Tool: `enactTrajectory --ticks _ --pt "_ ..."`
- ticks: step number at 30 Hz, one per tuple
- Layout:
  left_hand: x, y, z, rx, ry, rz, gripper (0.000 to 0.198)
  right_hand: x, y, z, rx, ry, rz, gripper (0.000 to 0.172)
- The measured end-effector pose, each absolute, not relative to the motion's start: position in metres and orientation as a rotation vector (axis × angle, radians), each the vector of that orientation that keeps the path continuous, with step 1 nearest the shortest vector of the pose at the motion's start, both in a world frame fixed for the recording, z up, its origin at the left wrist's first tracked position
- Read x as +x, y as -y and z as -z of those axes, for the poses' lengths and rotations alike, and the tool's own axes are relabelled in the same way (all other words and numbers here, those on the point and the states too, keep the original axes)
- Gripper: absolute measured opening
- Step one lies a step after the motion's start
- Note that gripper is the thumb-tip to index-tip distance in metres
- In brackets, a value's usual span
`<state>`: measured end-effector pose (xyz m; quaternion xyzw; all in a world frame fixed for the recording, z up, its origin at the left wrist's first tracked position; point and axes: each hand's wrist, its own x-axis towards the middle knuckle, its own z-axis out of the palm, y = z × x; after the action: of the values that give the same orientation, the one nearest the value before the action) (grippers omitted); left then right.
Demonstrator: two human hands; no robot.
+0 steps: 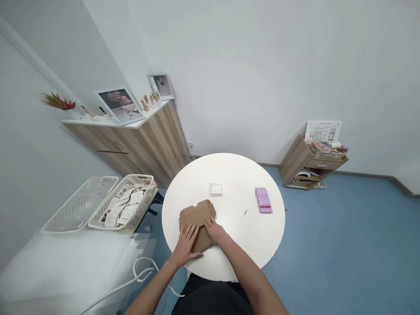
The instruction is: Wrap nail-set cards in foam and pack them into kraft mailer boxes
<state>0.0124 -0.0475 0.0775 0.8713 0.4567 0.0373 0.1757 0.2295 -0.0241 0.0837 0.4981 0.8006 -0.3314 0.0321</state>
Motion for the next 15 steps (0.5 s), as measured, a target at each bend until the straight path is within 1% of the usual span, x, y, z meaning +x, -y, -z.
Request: enactTrajectory --ticks 2,4,5,6,8,9,10,12,15 --pt "0.004 0.043 -0.071 2.425 -1.364 -0.082 0.105 0.221 0.006 -0.088 1.466 -2.482 1.005 0.124" --pt "-0.001 0.035 -0.065 2.368 -1.464 -0.085 0.108 0.217 -0.011 -0.093 1.466 -2.495 1.013 0.12" --pt "-0.003 0.029 -0.063 2.342 -1.506 -0.089 0.109 0.217 -0.019 -0.095 1.519 -2.509 1.021 0.113" --pt "-0.005 0.023 -0.061 2.316 -1.54 -0.094 0.109 0.218 -0.028 -0.097 1.62 -2.526 1.02 0.103" --pt "-0.007 0.009 -0.061 2.27 -1.587 -0.102 0.108 0.225 -0.046 -0.099 1.961 -2.5 0.972 0.077" --pt "-0.008 0.001 -0.062 2.25 -1.598 -0.104 0.107 0.229 -0.057 -0.099 2.154 -2.43 0.925 0.067" --pt "-0.009 -0.006 -0.064 2.23 -1.602 -0.102 0.107 0.235 -0.067 -0.098 2.324 -2.326 0.872 0.061" --pt "-0.009 -0.022 -0.067 2.185 -1.609 -0.086 0.106 0.246 -0.088 -0.093 2.537 -2.089 0.787 0.059" --pt "-0.007 -0.043 -0.07 2.127 -1.616 -0.062 0.107 0.262 -0.114 -0.079 2.644 -1.871 0.706 0.065"
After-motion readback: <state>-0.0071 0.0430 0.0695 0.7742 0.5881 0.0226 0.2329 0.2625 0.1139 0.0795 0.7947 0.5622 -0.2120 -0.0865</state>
